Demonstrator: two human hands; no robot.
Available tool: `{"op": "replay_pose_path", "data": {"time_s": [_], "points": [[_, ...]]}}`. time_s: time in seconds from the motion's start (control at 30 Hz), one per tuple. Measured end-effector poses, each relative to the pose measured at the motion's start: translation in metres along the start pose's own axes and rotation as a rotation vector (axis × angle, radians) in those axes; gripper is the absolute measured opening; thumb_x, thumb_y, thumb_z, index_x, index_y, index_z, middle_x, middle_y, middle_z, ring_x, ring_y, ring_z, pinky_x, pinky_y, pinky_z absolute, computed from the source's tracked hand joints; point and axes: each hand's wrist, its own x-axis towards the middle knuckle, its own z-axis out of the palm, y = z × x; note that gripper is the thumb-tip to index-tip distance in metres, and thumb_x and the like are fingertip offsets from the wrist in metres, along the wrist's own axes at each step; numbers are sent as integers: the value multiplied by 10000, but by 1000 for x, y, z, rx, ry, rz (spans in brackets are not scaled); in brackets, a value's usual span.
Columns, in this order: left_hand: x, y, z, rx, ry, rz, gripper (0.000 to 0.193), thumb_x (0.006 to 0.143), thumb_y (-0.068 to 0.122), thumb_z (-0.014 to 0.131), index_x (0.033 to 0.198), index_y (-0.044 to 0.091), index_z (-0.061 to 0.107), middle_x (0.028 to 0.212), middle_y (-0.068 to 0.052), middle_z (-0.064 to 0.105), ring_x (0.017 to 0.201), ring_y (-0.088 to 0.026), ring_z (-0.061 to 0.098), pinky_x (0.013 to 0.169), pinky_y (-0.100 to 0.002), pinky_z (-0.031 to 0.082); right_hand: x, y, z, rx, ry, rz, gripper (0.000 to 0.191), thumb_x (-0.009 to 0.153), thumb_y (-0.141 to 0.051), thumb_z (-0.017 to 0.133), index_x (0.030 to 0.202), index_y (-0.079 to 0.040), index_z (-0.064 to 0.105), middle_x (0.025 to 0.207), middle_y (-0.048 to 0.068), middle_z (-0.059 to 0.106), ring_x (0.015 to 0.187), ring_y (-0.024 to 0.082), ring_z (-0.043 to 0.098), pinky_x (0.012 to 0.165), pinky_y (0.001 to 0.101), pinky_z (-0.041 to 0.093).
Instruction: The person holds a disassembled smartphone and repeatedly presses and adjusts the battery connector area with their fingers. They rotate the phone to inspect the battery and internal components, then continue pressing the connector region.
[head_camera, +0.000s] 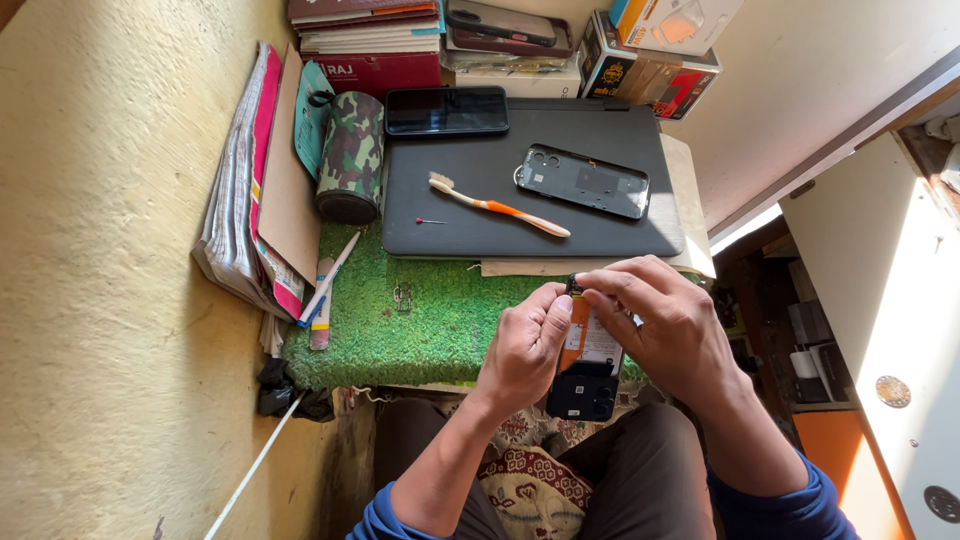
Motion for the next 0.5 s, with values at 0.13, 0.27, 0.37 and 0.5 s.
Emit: {"op": "replay_pose_path", "data": {"time_s": [0.13,0.27,0.37,0.5], "points": [[0,0,1,59,15,-50,354,1103,304,453,1108,14,657,715,-69,657,650,-109,600,588,-313,495,1,-5,-3,-47,-10,-15,192,880,-80,759,1068,-43,756,965,112,704,845,251,701,718,358,583],[0,2,2,66,28,-38,353,1101,310,449,1086,19,648,708,-63,658,640,-109,615,578,-316,502,1,-7,-2,-97,15,-73,178,887,-58,750,1064,-44,742,977,109,699,913,268,693,771,372,583],[0,4,3,95,31,-56,345,1096,304,458,1076,19,652,650,-63,602,597,-111,570,549,-324,468,-1,-8,-1,-120,8,-112,210,866,-64,768,1074,-49,748,970,103,696,899,264,688,764,374,581],[0,8,4,87,32,-112,335,1081,294,460,1059,26,660,589,-54,556,553,-99,526,509,-325,427,-3,-9,-1,-154,-1,-161,269,833,-41,762,1100,-29,737,994,107,695,906,263,691,771,370,589]]}}
